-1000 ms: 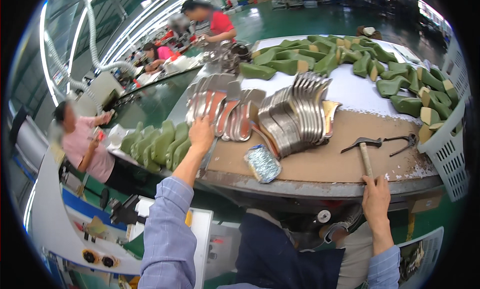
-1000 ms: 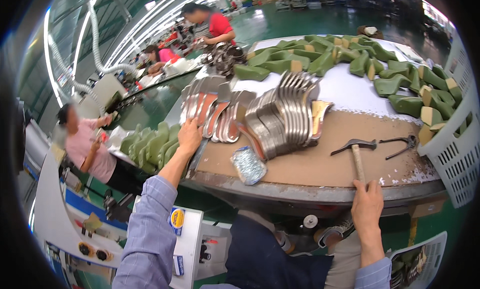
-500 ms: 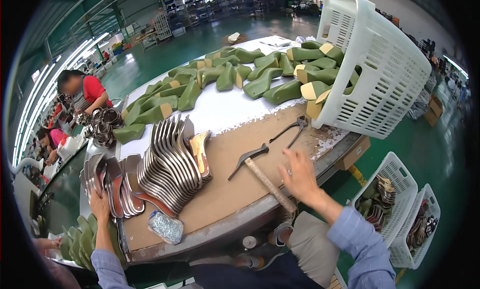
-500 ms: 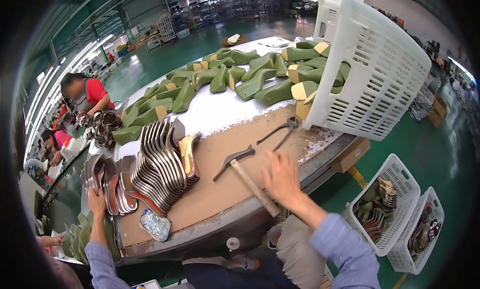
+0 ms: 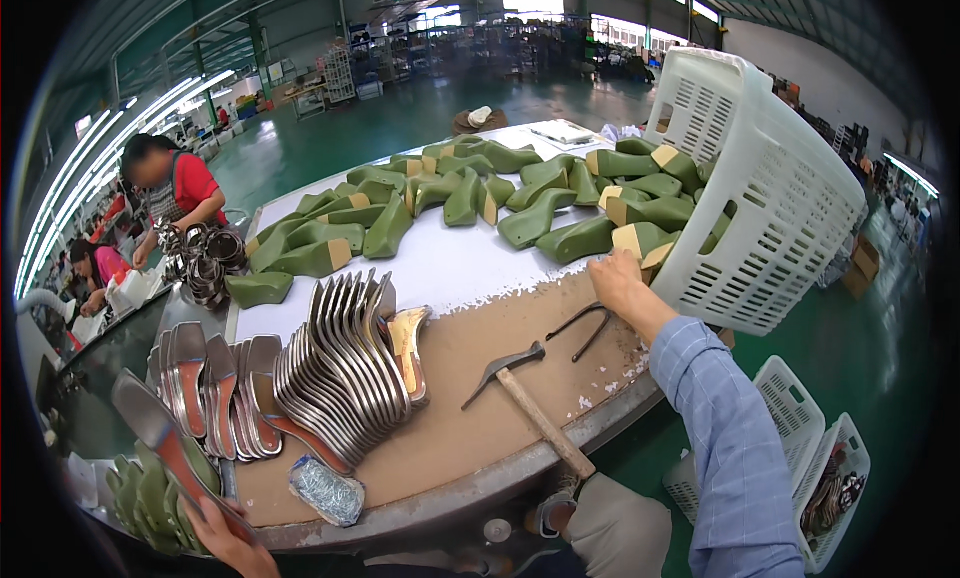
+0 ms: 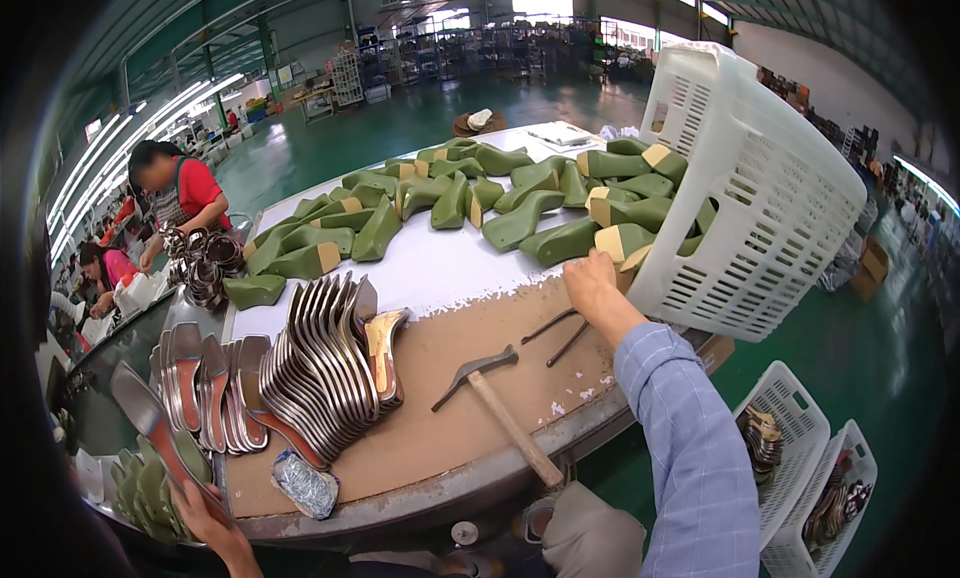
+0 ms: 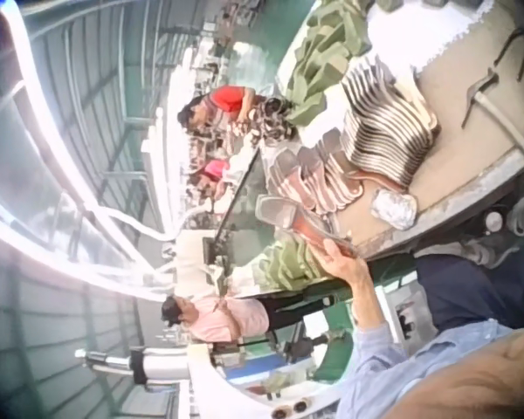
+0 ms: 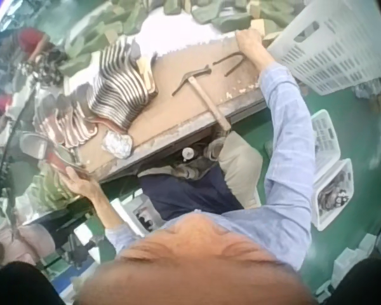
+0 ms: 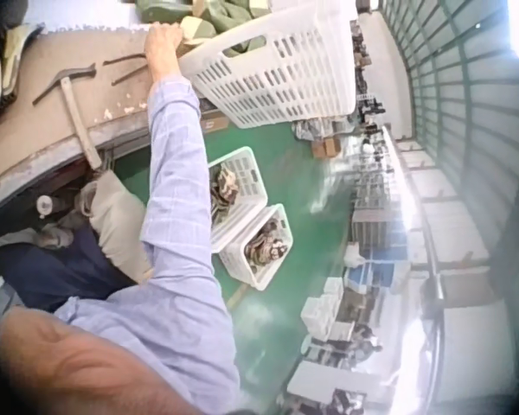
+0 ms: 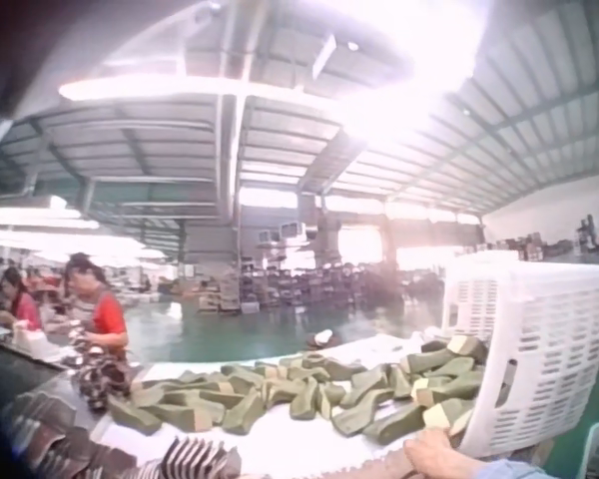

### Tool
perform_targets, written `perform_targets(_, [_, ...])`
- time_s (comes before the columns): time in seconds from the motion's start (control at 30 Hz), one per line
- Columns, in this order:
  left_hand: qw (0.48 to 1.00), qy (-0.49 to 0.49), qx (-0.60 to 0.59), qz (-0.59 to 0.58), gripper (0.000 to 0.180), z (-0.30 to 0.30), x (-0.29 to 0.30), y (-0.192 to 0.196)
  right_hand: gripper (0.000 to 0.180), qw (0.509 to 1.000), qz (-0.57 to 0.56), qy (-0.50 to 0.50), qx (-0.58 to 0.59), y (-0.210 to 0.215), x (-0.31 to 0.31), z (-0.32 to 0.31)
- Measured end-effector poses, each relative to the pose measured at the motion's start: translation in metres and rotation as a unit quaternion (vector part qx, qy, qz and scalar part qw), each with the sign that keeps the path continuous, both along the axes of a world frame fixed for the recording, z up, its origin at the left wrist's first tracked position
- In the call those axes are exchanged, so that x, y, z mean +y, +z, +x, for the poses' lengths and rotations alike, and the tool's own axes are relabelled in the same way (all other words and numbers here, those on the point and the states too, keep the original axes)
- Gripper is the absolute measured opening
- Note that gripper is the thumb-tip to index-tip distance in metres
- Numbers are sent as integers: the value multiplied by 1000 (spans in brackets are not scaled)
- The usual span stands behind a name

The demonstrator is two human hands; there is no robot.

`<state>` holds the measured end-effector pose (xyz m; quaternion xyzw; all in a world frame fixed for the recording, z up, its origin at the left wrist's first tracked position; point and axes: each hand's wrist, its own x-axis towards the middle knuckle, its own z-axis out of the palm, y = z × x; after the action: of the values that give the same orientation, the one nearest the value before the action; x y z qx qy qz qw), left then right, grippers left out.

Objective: The person assembles green slipper uppers with metal insoles in a factory setting. They repeatedly pick up a slipper upper, insert a metal insole, and use a hammer to drive nails into the sole to secure the components. The finished slippers are placed in a pile on the table.

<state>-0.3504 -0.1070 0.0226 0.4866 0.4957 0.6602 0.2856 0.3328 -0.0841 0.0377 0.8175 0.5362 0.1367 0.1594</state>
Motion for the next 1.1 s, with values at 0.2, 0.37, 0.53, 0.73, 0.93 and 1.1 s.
perform_targets(0.2, [958,-172,-198,-115,68,88,-86,-30,57,972,211,20,99,-40,48,6])
perform_targets(0.37, [938,-254,-184,-150,73,101,-124,-49,81,966,215,-57,128,-30,97,-3])
perform_targets(0.53, [933,-265,-165,-180,77,114,-113,-49,71,976,186,-104,-47,-103,123,81])
perform_targets(0.73, [932,-276,-116,-204,74,121,-117,-46,52,983,167,49,57,-63,63,26])
perform_targets(0.93, [865,-380,-227,-236,74,134,-113,-39,40,695,490,9,526,10,-36,-27])
perform_targets(1.1, [888,-362,-219,-182,75,150,-120,-25,42,330,477,30,814,12,-117,-123])
